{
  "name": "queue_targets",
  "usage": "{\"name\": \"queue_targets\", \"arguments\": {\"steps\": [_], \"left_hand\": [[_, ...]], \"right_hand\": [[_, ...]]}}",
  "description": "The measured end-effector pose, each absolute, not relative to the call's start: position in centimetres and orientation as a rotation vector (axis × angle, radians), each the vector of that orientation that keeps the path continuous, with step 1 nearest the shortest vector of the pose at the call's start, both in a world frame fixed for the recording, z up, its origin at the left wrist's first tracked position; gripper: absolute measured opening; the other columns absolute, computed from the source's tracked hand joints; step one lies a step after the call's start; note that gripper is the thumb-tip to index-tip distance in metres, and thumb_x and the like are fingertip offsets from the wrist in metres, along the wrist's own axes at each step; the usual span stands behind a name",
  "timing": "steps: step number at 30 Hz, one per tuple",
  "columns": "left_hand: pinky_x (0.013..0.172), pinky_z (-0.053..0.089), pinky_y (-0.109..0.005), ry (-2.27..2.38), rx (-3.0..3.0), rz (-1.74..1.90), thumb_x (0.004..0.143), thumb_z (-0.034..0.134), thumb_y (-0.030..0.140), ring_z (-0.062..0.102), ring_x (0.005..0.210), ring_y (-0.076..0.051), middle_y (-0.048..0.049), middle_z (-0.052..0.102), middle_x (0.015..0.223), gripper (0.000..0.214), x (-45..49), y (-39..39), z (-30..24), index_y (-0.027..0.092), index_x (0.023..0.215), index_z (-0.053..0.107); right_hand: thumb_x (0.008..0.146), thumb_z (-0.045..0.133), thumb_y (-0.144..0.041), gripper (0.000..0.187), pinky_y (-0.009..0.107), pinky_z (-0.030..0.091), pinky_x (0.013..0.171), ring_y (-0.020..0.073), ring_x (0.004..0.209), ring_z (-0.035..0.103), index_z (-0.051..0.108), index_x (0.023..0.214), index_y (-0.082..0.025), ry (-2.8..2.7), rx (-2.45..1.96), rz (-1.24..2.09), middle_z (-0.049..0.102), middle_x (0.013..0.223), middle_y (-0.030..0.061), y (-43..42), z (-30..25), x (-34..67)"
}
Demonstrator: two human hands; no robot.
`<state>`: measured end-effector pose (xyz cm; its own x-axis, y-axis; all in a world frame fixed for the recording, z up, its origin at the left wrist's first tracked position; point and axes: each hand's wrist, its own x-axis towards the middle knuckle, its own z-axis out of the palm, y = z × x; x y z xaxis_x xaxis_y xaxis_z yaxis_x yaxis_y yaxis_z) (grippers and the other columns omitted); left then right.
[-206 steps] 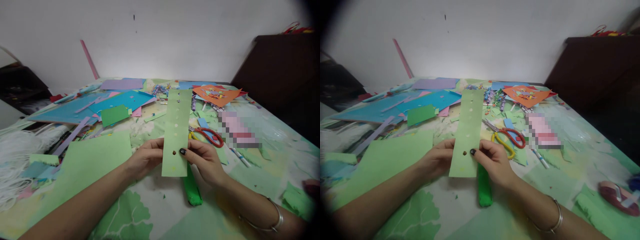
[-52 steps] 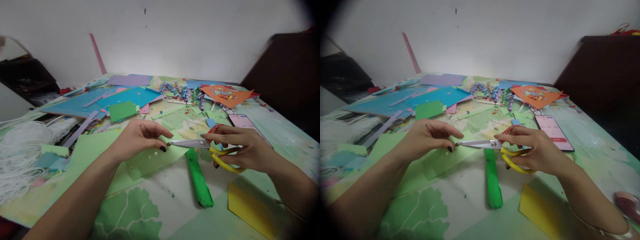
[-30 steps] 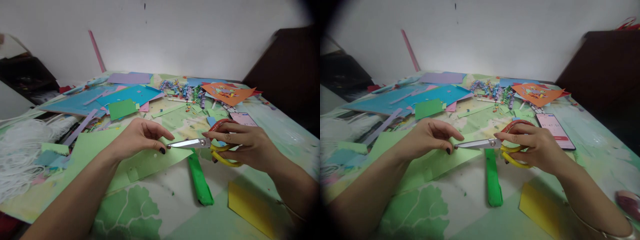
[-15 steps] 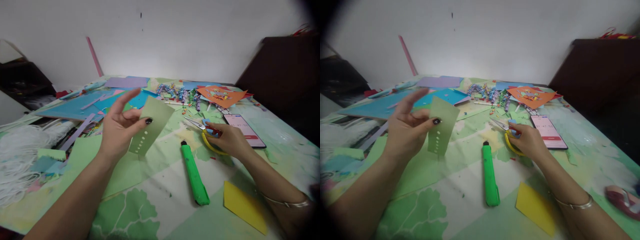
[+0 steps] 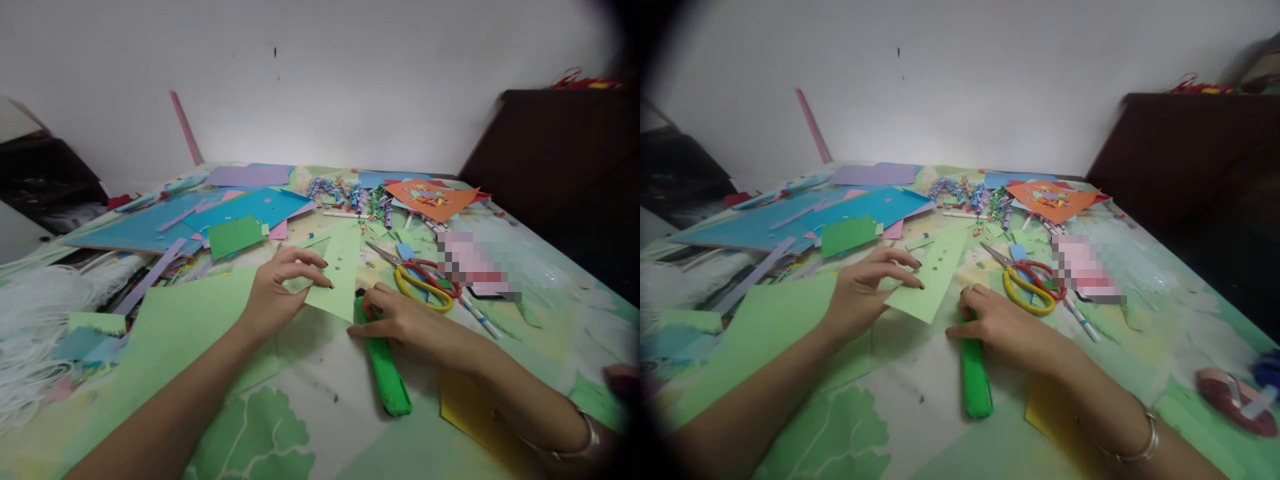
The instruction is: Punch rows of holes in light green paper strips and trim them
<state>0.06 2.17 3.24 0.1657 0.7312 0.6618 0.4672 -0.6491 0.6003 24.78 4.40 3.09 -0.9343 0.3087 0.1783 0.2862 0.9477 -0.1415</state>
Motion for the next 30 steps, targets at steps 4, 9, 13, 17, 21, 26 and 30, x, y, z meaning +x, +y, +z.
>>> {"name": "queue_targets", "arguments": {"steps": [4,9,13,17,21,26,30], "left_hand": [[0.069,0.052,-0.029,1.146,2.383,1.298,0.075,0.061,0.009,0.063,0.079,-0.016,-0.0051,0.065,0.086,0.016,0.4,2.4,1.8,0.02,0.077,0.072],[0.065,0.05,-0.029,1.101,2.531,1.082,0.072,0.046,-0.001,0.063,0.076,-0.017,-0.0073,0.066,0.085,0.034,1.1,1.8,1.0,0.017,0.085,0.072],[0.071,0.05,-0.031,0.947,2.625,0.783,0.079,0.061,0.013,0.063,0.082,-0.02,-0.0082,0.068,0.089,0.018,1.8,0.9,1.4,0.015,0.094,0.071],[0.079,0.049,-0.034,0.92,2.637,0.583,0.085,0.063,0.035,0.061,0.091,-0.022,-0.0095,0.069,0.097,0.024,1.9,0.7,1.7,0.015,0.098,0.069],[0.103,0.037,-0.046,1.068,2.669,0.533,0.082,0.063,0.05,0.047,0.126,-0.03,-0.0156,0.058,0.132,0.062,1.7,1.1,1.4,0.01,0.129,0.052],[0.113,0.017,-0.055,1.117,2.671,0.179,0.083,0.045,0.069,0.025,0.142,-0.031,-0.0116,0.032,0.153,0.087,2.3,1.3,0.8,0.013,0.147,0.026],[0.108,0.021,-0.055,1.154,2.706,0.191,0.077,0.049,0.074,0.032,0.137,-0.033,-0.0127,0.038,0.15,0.091,2.7,0.9,1.2,0.013,0.143,0.034]], "right_hand": [[0.087,0.05,-0.008,0.025,0.027,0.037,0.063,0.0152,0.074,0.046,0.07,0.099,-0.02,-2.812,-0.46,0.11,0.051,0.081,0.0051,5.2,2.9,25.7],[0.08,0.062,-0.013,0.02,0.028,0.043,0.064,0.0145,0.072,0.052,0.067,0.098,-0.021,-2.237,-0.712,0.346,0.054,0.083,0.0035,7.3,3.9,28.1],[0.079,0.065,-0.02,0.013,0.029,0.047,0.064,0.0154,0.072,0.057,0.061,0.091,-0.023,-1.663,-0.904,0.664,0.056,0.079,0.0004,7.5,3.8,27.8],[0.065,0.074,-0.015,0.024,0.02,0.037,0.047,0.0078,0.049,0.046,0.055,0.077,-0.021,-1.209,-0.984,1.099,0.047,0.056,-0.0073,6.7,2.8,26.0],[0.06,0.065,-0.013,0.021,0.016,0.037,0.045,0.0052,0.048,0.046,0.061,0.08,-0.018,-1.007,-0.894,1.428,0.055,0.061,-0.005,6.0,2.6,24.8],[0.072,0.055,-0.032,0.036,0.031,0.054,0.067,0.0195,0.074,0.065,0.065,0.102,-0.015,-0.933,-0.787,1.847,0.069,0.077,0.007,6.2,2.5,25.0],[0.081,0.053,-0.035,0.035,0.032,0.053,0.08,0.0204,0.092,0.067,0.066,0.108,-0.015,-1.025,-0.751,2.005,0.072,0.101,0.0096,6.1,2.2,25.4]]}}
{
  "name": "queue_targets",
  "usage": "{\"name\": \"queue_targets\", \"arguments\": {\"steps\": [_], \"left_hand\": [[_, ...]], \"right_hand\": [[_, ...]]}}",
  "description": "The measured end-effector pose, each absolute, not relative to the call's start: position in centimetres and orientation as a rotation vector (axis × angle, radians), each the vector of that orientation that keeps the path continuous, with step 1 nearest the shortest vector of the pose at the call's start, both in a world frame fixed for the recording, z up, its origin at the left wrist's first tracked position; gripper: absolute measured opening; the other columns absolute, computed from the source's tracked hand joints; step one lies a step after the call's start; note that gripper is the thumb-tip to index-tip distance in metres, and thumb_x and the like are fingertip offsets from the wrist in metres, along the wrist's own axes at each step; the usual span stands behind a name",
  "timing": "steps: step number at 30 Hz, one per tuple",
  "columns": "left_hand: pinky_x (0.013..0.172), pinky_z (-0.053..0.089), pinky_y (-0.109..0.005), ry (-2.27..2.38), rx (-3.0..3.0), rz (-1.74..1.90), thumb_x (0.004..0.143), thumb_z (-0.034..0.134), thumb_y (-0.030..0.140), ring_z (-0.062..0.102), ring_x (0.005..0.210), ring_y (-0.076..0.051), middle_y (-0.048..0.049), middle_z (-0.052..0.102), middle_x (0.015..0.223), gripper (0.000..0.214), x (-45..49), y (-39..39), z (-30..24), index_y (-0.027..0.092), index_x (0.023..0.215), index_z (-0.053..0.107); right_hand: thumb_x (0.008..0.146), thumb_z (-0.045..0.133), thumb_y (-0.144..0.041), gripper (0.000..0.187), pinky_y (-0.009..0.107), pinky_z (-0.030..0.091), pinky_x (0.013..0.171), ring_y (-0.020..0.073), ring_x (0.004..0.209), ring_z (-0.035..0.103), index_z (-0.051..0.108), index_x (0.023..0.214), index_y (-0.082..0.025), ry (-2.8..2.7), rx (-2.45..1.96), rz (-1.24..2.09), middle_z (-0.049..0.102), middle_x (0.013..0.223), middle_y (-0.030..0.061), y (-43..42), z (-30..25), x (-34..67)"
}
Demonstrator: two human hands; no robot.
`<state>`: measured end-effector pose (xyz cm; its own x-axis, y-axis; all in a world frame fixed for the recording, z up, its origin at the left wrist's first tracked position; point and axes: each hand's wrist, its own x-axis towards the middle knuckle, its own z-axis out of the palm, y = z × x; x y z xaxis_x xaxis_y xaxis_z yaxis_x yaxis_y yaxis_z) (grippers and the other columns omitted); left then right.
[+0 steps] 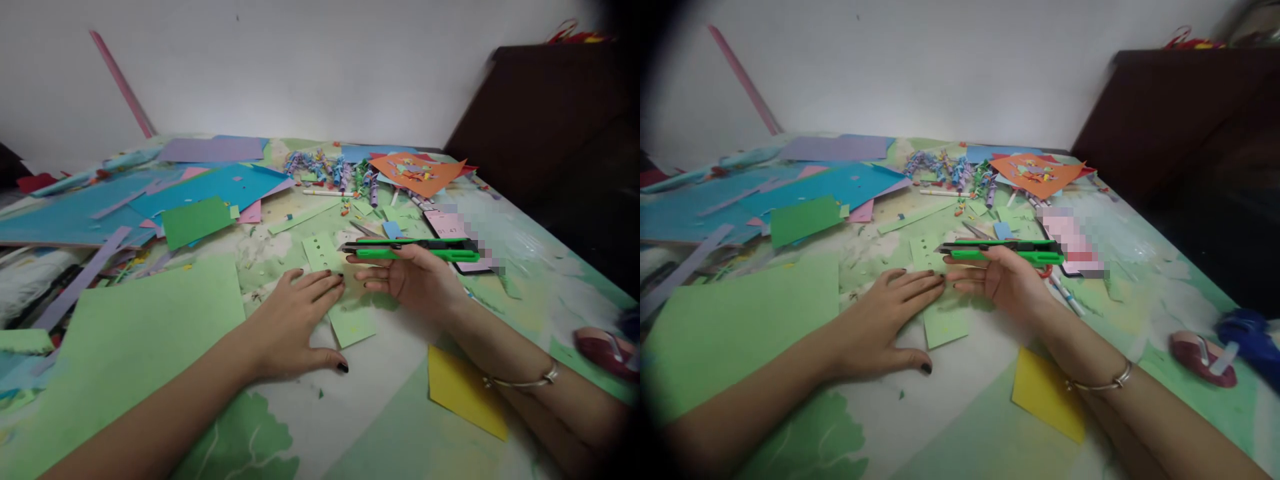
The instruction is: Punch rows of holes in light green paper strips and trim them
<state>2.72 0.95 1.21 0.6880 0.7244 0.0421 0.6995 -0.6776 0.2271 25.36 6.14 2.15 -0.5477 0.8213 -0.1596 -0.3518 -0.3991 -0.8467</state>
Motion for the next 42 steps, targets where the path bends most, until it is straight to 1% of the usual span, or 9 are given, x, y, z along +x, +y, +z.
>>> {"name": "queue_targets", "arguments": {"steps": [4,7,10,14,21,27,30,35,42], "left_hand": [[0.098,0.032,-0.052,1.175,2.693,0.239,0.078,0.048,0.074,0.043,0.125,-0.033,-0.0127,0.049,0.14,0.082,2.7,0.6,1.8,0.016,0.137,0.044],[0.096,0.034,-0.053,1.214,2.663,0.285,0.082,0.044,0.071,0.043,0.123,-0.035,-0.0145,0.051,0.137,0.074,2.8,0.6,1.5,0.016,0.133,0.048],[0.104,0.022,-0.063,1.234,2.672,0.312,0.078,0.044,0.075,0.029,0.135,-0.041,-0.0169,0.039,0.148,0.085,3.0,1.1,0.7,0.018,0.141,0.039],[0.104,-0.001,-0.075,1.173,2.719,0.279,0.072,0.043,0.082,0.008,0.143,-0.044,-0.0124,0.026,0.156,0.095,3.2,1.8,0.1,0.028,0.148,0.024],[0.102,-0.005,-0.077,1.194,2.732,0.313,0.065,0.042,0.087,0.007,0.142,-0.048,-0.0179,0.032,0.152,0.096,3.5,2.4,0.3,0.019,0.133,0.047],[0.104,-0.01,-0.074,1.13,2.766,0.357,0.062,0.049,0.086,0.016,0.141,-0.046,-0.0185,0.042,0.145,0.089,2.7,2.8,0.7,0.017,0.119,0.053],[0.107,-0.011,-0.071,1.052,2.732,0.388,0.067,0.046,0.084,0.028,0.138,-0.041,-0.018,0.049,0.14,0.088,2.7,2.9,0.8,0.016,0.124,0.05],[0.109,-0.003,-0.07,0.853,2.708,0.312,0.082,0.041,0.072,0.02,0.143,-0.037,-0.0146,0.036,0.151,0.083,3.2,3.0,0.5,0.019,0.145,0.03],[0.111,0.012,-0.064,1.003,2.742,0.227,0.097,0.033,0.047,0.026,0.142,-0.031,-0.0122,0.039,0.15,0.05,3.0,2.0,0.0,0.019,0.138,0.041]], "right_hand": [[0.08,0.066,-0.027,0.032,0.03,0.05,0.088,0.0152,0.093,0.067,0.062,0.111,-0.022,-1.165,-0.718,1.889,0.071,0.106,0.0043,5.6,2.1,25.1],[0.078,0.068,-0.022,0.026,0.027,0.052,0.079,0.0117,0.079,0.066,0.061,0.102,-0.023,-1.187,-0.719,1.823,0.07,0.093,0.0008,5.4,2.3,24.9],[0.075,0.062,-0.02,0.019,0.026,0.052,0.068,0.0118,0.069,0.063,0.06,0.094,-0.021,-1.151,-0.732,1.81,0.067,0.081,0.0002,5.5,2.3,24.8],[0.071,0.055,-0.021,0.028,0.026,0.049,0.057,0.0153,0.065,0.063,0.058,0.099,-0.02,-1.148,-0.783,1.887,0.067,0.075,0.0031,5.7,2.1,25.0],[0.084,0.062,-0.029,0.027,0.029,0.052,0.07,0.0155,0.076,0.066,0.056,0.109,-0.02,-1.418,-0.633,1.941,0.069,0.089,0.0054,5.4,1.7,25.2],[0.076,0.071,-0.019,0.017,0.017,0.039,0.047,0.0082,0.052,0.053,0.062,0.09,-0.019,-1.662,-0.891,1.516,0.063,0.066,-0.002,5.1,2.1,25.4],[0.076,0.069,-0.015,0.024,0.016,0.038,0.049,0.0084,0.055,0.053,0.061,0.099,-0.02,-1.689,-0.902,1.548,0.062,0.066,-0.0031,4.9,2.3,25.3],[0.08,0.068,-0.024,0.014,0.016,0.038,0.048,0.0073,0.054,0.052,0.062,0.092,-0.019,-1.538,-0.863,1.512,0.059,0.065,-0.0035,5.0,1.8,25.2],[0.078,0.07,-0.025,0.019,0.019,0.046,0.056,0.0104,0.062,0.06,0.063,0.094,-0.017,-1.815,-0.887,1.595,0.065,0.072,0.0003,5.2,1.5,25.7]]}}
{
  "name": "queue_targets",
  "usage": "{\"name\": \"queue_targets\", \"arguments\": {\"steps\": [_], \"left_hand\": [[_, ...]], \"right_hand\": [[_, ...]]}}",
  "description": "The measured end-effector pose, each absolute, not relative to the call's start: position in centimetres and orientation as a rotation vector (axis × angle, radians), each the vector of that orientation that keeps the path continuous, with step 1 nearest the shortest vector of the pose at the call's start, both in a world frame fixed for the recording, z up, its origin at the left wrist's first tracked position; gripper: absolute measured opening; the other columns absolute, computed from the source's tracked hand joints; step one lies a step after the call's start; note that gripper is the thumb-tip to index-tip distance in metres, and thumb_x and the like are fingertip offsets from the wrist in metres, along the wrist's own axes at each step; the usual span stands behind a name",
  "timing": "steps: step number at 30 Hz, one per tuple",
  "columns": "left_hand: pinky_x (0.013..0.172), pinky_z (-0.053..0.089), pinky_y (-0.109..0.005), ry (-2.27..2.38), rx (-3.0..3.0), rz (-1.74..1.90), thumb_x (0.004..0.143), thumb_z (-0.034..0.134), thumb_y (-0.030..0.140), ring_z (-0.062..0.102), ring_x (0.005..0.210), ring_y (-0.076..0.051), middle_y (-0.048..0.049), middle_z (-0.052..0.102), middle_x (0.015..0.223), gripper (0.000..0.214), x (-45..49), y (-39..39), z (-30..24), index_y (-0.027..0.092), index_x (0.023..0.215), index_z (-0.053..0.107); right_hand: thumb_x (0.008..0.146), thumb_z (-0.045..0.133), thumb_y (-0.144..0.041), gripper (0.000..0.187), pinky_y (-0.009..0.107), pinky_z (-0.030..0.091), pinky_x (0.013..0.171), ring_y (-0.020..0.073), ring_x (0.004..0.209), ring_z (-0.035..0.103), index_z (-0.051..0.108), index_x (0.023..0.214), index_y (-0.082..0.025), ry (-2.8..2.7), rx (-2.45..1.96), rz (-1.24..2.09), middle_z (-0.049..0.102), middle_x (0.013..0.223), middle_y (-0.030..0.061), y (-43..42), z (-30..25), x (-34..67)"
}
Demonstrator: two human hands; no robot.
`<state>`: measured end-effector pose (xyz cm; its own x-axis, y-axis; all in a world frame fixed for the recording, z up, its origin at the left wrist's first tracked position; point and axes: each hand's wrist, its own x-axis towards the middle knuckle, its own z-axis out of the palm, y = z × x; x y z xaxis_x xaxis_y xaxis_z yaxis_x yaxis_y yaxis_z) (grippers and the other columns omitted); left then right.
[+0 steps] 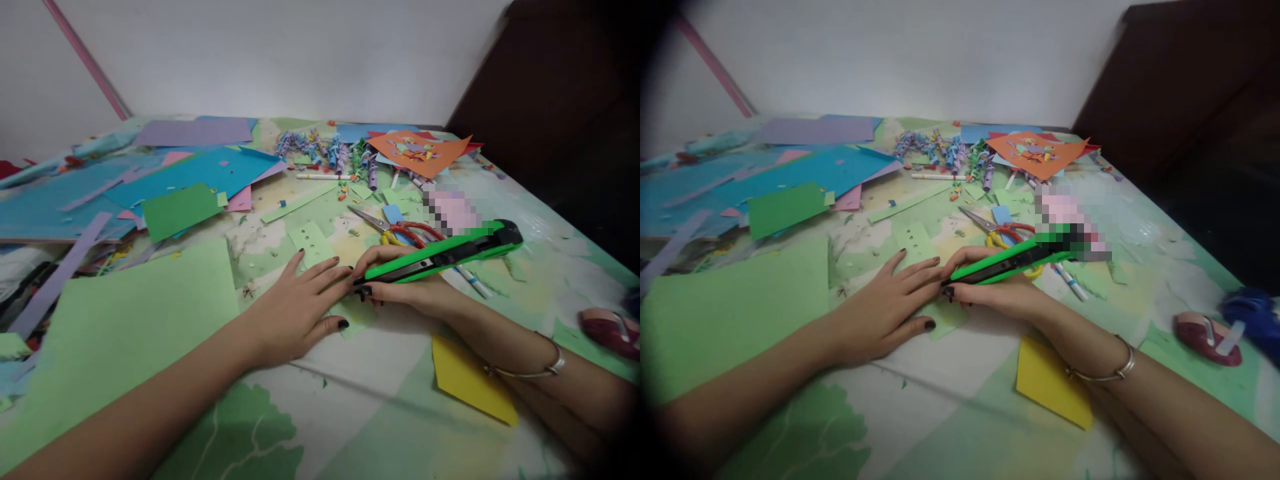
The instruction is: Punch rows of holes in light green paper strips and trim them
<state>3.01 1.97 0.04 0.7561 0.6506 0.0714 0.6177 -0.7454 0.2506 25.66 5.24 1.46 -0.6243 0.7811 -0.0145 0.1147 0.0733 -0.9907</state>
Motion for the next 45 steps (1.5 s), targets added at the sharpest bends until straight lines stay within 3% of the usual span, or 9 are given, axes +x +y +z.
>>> {"name": "queue_targets", "arguments": {"steps": [8,13,17,22,33,40,45], "left_hand": [[0.113,0.005,-0.058,1.087,2.738,0.122,0.095,0.034,0.05,0.018,0.145,-0.028,-0.0055,0.021,0.157,0.065,3.1,1.5,-0.1,0.021,0.151,0.016],[0.115,0.003,-0.056,1.081,2.719,0.212,0.091,0.036,0.062,0.023,0.143,-0.029,-0.006,0.026,0.155,0.074,3.2,1.7,-0.4,0.022,0.151,0.018],[0.115,0.003,-0.055,1.082,2.714,0.253,0.09,0.04,0.058,0.023,0.143,-0.029,-0.005,0.027,0.155,0.072,3.3,1.7,-0.6,0.025,0.15,0.019],[0.114,0.001,-0.057,1.06,2.705,0.231,0.089,0.042,0.058,0.021,0.144,-0.031,-0.0041,0.025,0.156,0.072,3.2,2.1,-0.8,0.027,0.15,0.02],[0.114,0.0,-0.056,1.04,2.726,0.222,0.088,0.041,0.058,0.019,0.144,-0.03,-0.0038,0.023,0.157,0.073,3.2,2.2,-1.0,0.027,0.151,0.017],[0.114,0.003,-0.058,1.079,2.741,0.082,0.09,0.038,0.055,0.015,0.145,-0.028,-0.0021,0.016,0.158,0.072,3.3,2.1,-0.3,0.024,0.151,0.015],[0.113,0.004,-0.061,1.087,2.746,0.042,0.091,0.034,0.057,0.013,0.146,-0.027,-0.0008,0.015,0.158,0.07,3.3,2.0,0.0,0.025,0.15,0.016]], "right_hand": [[0.079,0.063,-0.021,0.015,0.021,0.049,0.063,0.0121,0.071,0.063,0.067,0.093,-0.017,-2.23,-0.807,1.282,0.07,0.084,0.0022,5.3,1.5,26.1],[0.077,0.063,-0.021,0.012,0.021,0.05,0.06,0.0138,0.068,0.065,0.07,0.086,-0.019,-2.333,-0.841,1.21,0.072,0.079,0.001,5.1,1.4,26.1],[0.073,0.062,-0.02,0.009,0.02,0.049,0.057,0.0115,0.058,0.062,0.07,0.077,-0.02,-2.347,-0.919,1.111,0.071,0.069,-0.0021,4.9,1.3,26.1],[0.073,0.06,-0.017,0.012,0.017,0.049,0.059,0.0086,0.057,0.06,0.07,0.081,-0.019,-2.388,-0.827,1.12,0.07,0.067,-0.003,5.2,1.2,26.2],[0.075,0.062,-0.017,0.013,0.019,0.05,0.063,0.0113,0.064,0.065,0.071,0.085,-0.018,-2.458,-0.78,1.08,0.073,0.076,0.0005,5.4,1.2,26.3],[0.071,0.057,-0.016,0.015,0.017,0.047,0.057,0.0088,0.057,0.063,0.07,0.079,-0.017,-2.488,-0.732,0.826,0.072,0.068,-0.0004,4.9,0.9,25.8],[0.068,0.055,-0.011,0.017,0.016,0.048,0.062,0.0092,0.061,0.065,0.068,0.079,-0.017,-2.489,-0.716,0.788,0.072,0.069,-0.0003,4.7,0.8,25.6]]}}
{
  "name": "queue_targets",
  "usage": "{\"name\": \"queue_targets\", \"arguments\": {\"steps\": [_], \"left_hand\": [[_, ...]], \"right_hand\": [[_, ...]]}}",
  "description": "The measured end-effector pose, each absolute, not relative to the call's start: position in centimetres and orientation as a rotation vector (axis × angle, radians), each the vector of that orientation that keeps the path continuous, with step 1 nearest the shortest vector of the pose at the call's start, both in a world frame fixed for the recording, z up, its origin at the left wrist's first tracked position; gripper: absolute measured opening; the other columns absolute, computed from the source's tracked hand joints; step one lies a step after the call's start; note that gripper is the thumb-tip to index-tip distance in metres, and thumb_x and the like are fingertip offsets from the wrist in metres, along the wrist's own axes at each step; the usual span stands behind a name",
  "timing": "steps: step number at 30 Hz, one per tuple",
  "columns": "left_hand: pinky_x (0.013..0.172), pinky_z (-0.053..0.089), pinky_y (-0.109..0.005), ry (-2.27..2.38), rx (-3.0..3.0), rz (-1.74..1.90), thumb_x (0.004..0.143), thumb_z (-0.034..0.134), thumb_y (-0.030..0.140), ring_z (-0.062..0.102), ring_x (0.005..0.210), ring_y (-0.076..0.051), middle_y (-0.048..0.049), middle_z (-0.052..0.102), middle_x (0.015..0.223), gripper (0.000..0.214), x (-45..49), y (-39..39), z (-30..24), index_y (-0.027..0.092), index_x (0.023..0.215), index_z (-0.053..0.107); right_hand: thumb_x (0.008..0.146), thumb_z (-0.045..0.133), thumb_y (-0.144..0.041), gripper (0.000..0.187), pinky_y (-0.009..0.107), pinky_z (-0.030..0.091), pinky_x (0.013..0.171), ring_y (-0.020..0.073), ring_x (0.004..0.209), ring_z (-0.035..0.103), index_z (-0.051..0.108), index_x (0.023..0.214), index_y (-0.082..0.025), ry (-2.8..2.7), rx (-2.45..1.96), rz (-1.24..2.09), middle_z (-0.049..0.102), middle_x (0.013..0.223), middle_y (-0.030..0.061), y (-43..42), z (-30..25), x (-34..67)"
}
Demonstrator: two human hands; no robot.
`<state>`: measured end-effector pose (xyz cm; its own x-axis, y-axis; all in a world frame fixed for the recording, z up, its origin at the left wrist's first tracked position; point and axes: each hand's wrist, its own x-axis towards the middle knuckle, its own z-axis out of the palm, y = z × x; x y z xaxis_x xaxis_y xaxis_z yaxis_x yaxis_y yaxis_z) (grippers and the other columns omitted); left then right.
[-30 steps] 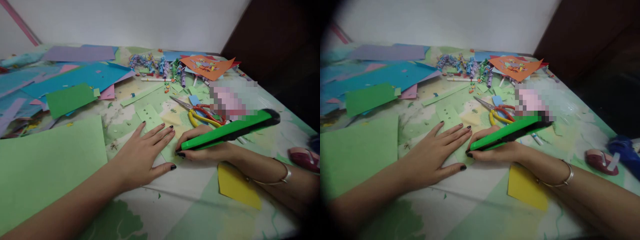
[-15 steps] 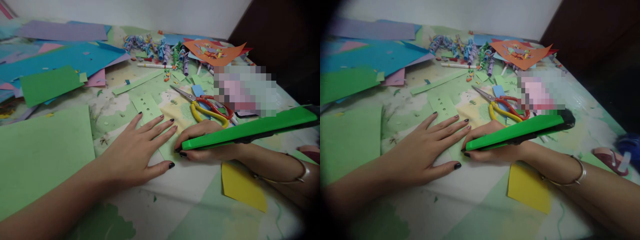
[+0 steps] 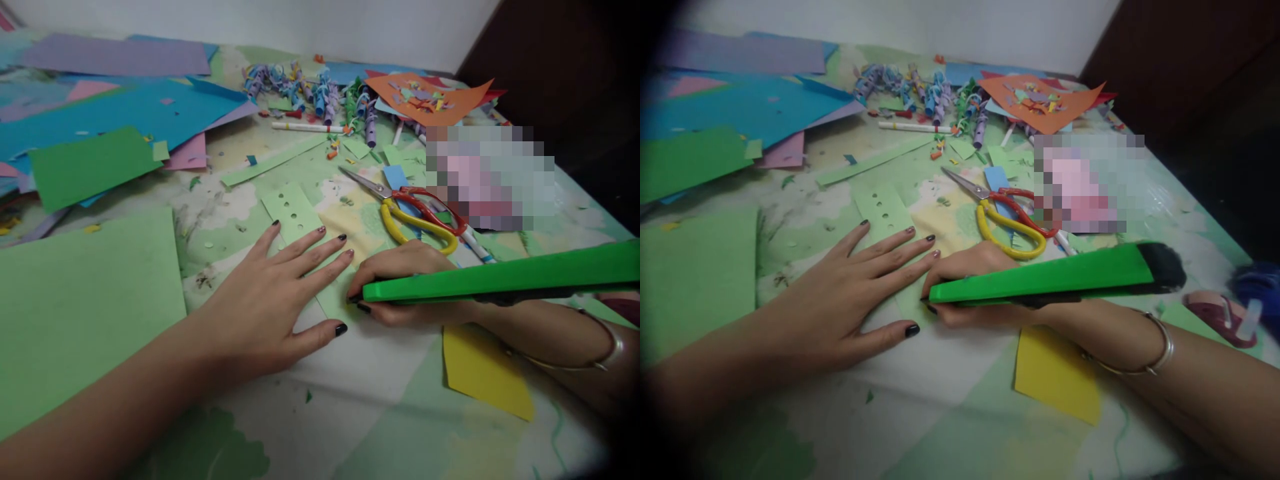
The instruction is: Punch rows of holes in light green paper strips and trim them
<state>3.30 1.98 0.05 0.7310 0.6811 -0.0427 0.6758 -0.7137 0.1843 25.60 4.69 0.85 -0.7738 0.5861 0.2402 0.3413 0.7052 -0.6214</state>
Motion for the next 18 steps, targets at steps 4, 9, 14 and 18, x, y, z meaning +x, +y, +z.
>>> {"name": "queue_targets", "arguments": {"steps": [4,9,14,18], "left_hand": [[0.112,0.005,-0.062,1.094,2.749,0.041,0.091,0.034,0.057,0.014,0.146,-0.027,-0.001,0.016,0.158,0.069,3.35,1.97,-0.05,0.025,0.15,0.017],[0.112,0.006,-0.062,1.098,2.759,0.045,0.091,0.034,0.057,0.015,0.146,-0.027,-0.0014,0.016,0.158,0.069,3.34,1.97,-0.08,0.025,0.15,0.018],[0.112,0.009,-0.061,1.118,2.788,0.093,0.091,0.033,0.057,0.018,0.145,-0.028,-0.0041,0.021,0.157,0.069,3.34,1.76,-0.12,0.023,0.15,0.019],[0.112,0.002,-0.063,1.147,2.863,0.178,0.088,0.036,0.062,0.023,0.142,-0.033,-0.0109,0.039,0.15,0.071,3.57,1.82,0.09,0.017,0.143,0.035]], "right_hand": [[0.068,0.054,-0.011,0.017,0.017,0.048,0.06,0.0095,0.059,0.064,0.068,0.077,-0.017,-2.482,-0.732,0.773,0.072,0.068,0.0001,4.7,0.95,25.61],[0.067,0.054,-0.012,0.018,0.018,0.048,0.059,0.0101,0.058,0.065,0.069,0.077,-0.018,-2.458,-0.749,0.793,0.072,0.068,0.0002,4.64,0.9,25.7],[0.068,0.054,-0.014,0.018,0.02,0.047,0.055,0.0106,0.054,0.063,0.07,0.075,-0.019,-2.463,-0.822,0.793,0.072,0.065,-0.0005,4.53,0.92,25.55],[0.069,0.057,-0.016,0.015,0.018,0.045,0.054,0.0087,0.052,0.06,0.071,0.075,-0.019,-2.468,-0.863,0.82,0.071,0.064,-0.0025,4.53,1.18,25.51]]}}
